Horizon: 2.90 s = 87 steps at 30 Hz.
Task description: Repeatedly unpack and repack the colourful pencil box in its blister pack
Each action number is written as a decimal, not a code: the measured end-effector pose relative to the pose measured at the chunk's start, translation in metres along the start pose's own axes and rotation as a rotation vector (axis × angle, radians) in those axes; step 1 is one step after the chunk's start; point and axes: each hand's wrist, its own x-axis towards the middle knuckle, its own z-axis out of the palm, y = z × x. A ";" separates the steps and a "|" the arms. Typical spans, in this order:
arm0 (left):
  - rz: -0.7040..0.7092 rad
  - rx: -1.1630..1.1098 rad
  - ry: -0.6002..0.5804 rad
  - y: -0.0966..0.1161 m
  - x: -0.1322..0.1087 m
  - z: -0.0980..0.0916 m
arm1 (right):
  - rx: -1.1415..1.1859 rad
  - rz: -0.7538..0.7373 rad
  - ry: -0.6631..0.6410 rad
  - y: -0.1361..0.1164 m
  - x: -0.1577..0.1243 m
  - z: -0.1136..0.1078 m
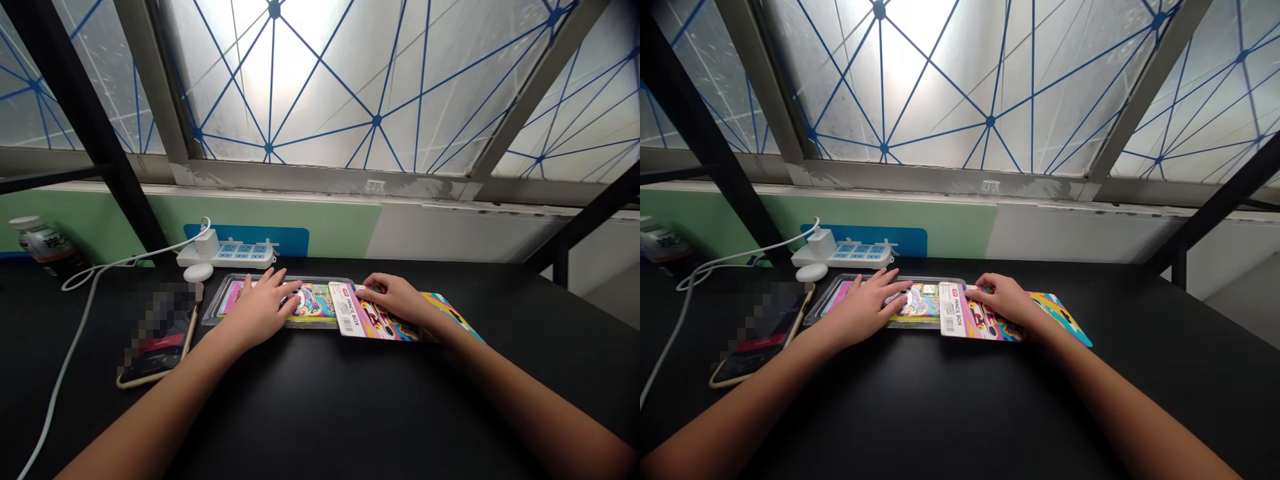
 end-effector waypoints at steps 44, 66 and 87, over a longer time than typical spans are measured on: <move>-0.102 -0.685 0.412 0.006 0.001 -0.007 | -0.031 0.046 -0.071 0.015 -0.003 -0.026; -0.063 -1.174 0.556 0.000 0.007 0.003 | -0.276 -0.465 -0.142 -0.146 0.044 0.052; -0.450 -1.165 0.334 -0.019 0.010 0.012 | 0.017 -0.077 0.046 -0.002 -0.012 0.001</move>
